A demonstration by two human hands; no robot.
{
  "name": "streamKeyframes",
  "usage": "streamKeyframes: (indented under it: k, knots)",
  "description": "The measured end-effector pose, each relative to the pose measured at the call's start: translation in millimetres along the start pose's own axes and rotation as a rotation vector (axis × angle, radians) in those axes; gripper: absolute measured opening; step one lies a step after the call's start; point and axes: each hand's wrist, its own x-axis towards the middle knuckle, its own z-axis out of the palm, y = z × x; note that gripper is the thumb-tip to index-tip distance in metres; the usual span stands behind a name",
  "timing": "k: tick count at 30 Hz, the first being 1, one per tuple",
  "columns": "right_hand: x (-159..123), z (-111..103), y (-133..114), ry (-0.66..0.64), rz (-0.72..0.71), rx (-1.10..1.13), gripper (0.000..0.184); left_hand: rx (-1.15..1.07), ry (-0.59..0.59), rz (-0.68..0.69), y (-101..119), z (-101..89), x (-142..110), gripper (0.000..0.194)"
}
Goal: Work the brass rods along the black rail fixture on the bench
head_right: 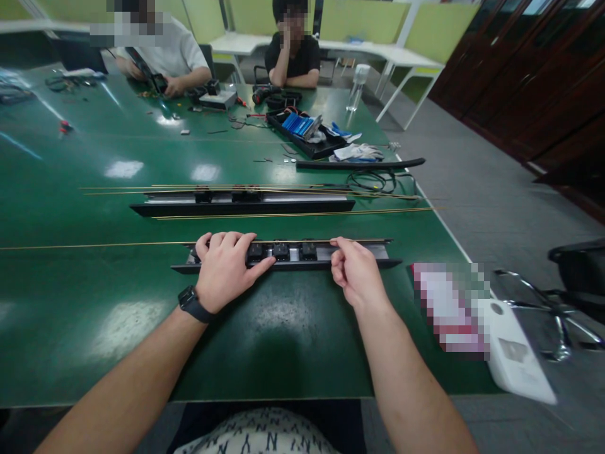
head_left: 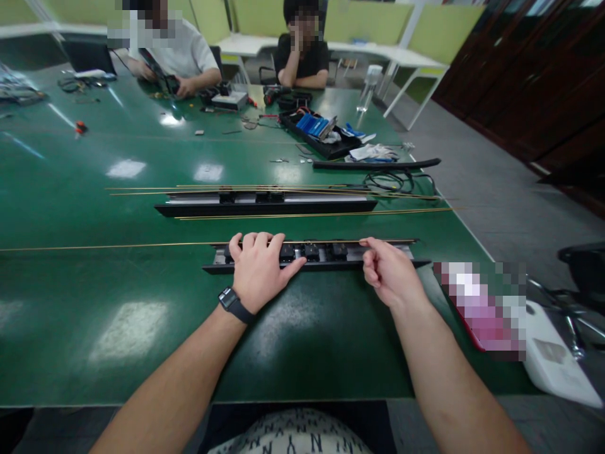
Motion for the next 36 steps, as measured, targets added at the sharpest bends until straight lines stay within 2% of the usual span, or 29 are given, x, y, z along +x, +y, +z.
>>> streamKeyframes:
  k: [19, 27, 36]
  knots:
    - [1.6, -0.5, 0.8, -0.021, 0.013, -0.005, 0.021, 0.002, -0.021, -0.016, 1.8, -3.1, 1.0, 0.056]
    - [2.1, -0.8, 0.1, -0.007, 0.000, 0.004, 0.014, 0.014, -0.013, -0.009, 1.2, -2.1, 0.7, 0.058]
    - [1.2, 0.6, -3.7, -0.015, 0.011, 0.006, 0.014, 0.017, -0.027, -0.019, 2.1, -2.7, 1.4, 0.057]
